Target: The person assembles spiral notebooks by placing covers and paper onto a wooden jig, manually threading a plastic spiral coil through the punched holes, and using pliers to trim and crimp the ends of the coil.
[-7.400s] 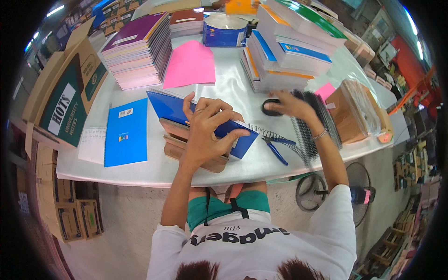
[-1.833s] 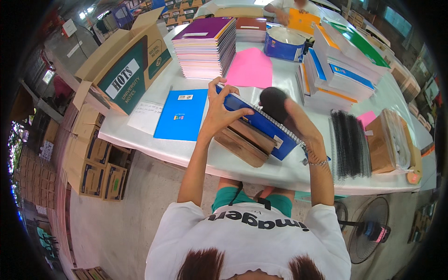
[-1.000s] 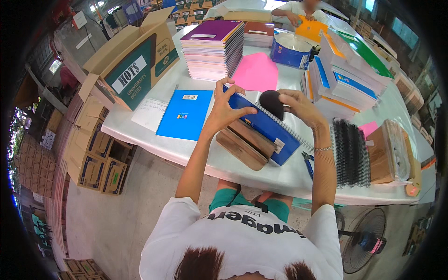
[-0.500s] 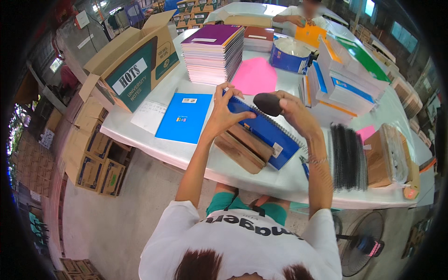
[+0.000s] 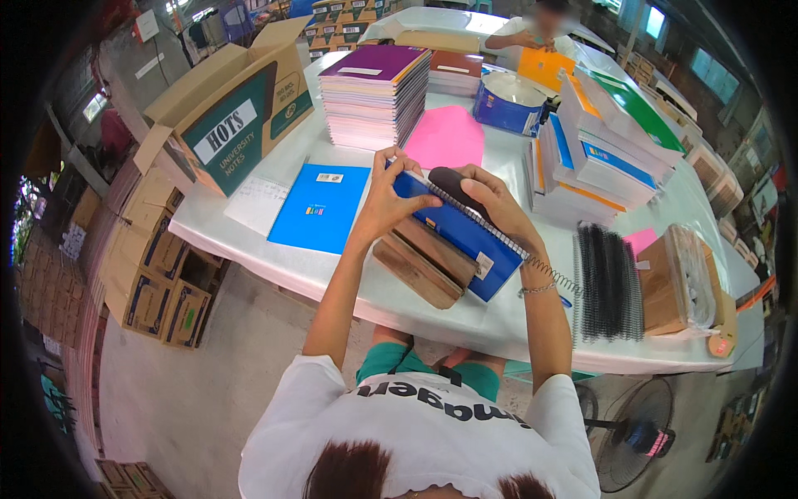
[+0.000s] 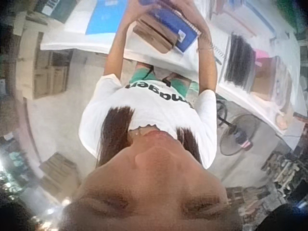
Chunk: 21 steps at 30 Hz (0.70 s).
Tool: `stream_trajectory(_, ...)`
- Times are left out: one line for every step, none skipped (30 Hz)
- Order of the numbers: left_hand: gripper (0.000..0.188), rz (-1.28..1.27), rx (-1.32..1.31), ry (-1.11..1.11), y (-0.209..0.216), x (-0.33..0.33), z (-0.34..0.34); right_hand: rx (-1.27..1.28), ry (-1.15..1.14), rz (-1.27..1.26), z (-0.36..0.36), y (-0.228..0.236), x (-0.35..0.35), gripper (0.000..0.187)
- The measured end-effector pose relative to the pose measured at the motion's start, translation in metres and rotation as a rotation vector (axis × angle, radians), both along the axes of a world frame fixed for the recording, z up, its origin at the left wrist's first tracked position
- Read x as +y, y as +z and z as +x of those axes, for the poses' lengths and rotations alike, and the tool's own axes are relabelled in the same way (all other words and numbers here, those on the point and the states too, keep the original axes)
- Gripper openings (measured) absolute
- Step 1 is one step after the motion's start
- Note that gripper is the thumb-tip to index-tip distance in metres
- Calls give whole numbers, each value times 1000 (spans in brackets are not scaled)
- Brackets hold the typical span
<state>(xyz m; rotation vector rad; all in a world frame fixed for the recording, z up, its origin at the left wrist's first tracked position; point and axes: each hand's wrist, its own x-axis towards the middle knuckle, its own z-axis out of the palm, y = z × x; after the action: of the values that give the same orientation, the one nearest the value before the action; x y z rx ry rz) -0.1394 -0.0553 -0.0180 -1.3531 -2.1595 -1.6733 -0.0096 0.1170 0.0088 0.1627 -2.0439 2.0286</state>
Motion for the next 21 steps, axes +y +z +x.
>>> stream_trajectory(55, 21, 11, -6, -2, 3, 0, -20, -33, 203, -4, 1, 7, 27)
stream_trajectory(55, 31, 33, -12, 0, 6, -2, -76, -48, 103, -4, 1, 7, 27)
stream_trajectory(56, 42, 55, -20, 1, 6, -4, -133, -63, 4, -5, 1, 6, 28)
stream_trajectory(58, 43, 60, -16, -2, 2, -6, -189, -77, -96, -5, 0, 4, 28)
stream_trajectory(60, 70, 58, -10, -4, 2, -5, -164, 36, -633, 15, 20, -14, 31)
stream_trajectory(63, 98, 56, -4, -6, 2, -5, -84, -1, -336, 10, 20, -9, 31)
stream_trajectory(74, 89, 4, 2, -7, 1, -7, -3, -35, -39, 1, 18, -2, 30)
stream_trajectory(77, 112, -46, -29, -9, 1, -9, 78, -67, 229, -3, 14, -2, 30)
stream_trajectory(80, 135, -96, -58, -11, 2, -13, -99, -107, 352, -3, 26, 0, 30)
stream_trajectory(83, 158, -146, -87, -14, 1, -15, -104, -59, 317, -6, 12, 1, 31)
stream_trajectory(85, 98, -156, -116, -11, 7, -13, -105, -36, 291, -11, -8, 11, 32)
stream_trajectory(83, 169, -240, -169, -9, 8, -11, -101, 4, 279, -15, -8, 11, 33)
stream_trajectory(82, 241, -323, -221, -7, 8, -10, -198, -102, 215, -14, -11, 8, 33)
stream_trajectory(81, 316, -415, -253, -9, 2, -10, -162, -80, -103, -10, -5, -5, 32)
stream_trajectory(78, 345, -456, -265, -14, -1, -11, -139, -60, -426, 1, 9, -21, 31)
stream_trajectory(75, 369, -493, -272, -17, -3, -12, -111, -36, -535, 8, 22, -31, 34)
stream_trajectory(73, 396, -530, -281, -20, -5, -14, -84, -14, -643, 17, 35, -40, 38)
stream_trajectory(70, 382, -534, -297, -18, -3, -14, -147, -27, -379, 14, 29, -28, 37)
stream_trajectory(67, 369, -537, -313, -16, -2, -14, -206, -34, -114, 4, 15, -8, 37)
stream_trajectory(64, 353, -552, -347, -15, 5, -12, -268, -58, 151, -1, 1, 15, 37)
stream_trajectory(61, 326, -580, -321, -13, 2, -10, -265, -47, 457, -10, 0, 15, 38)
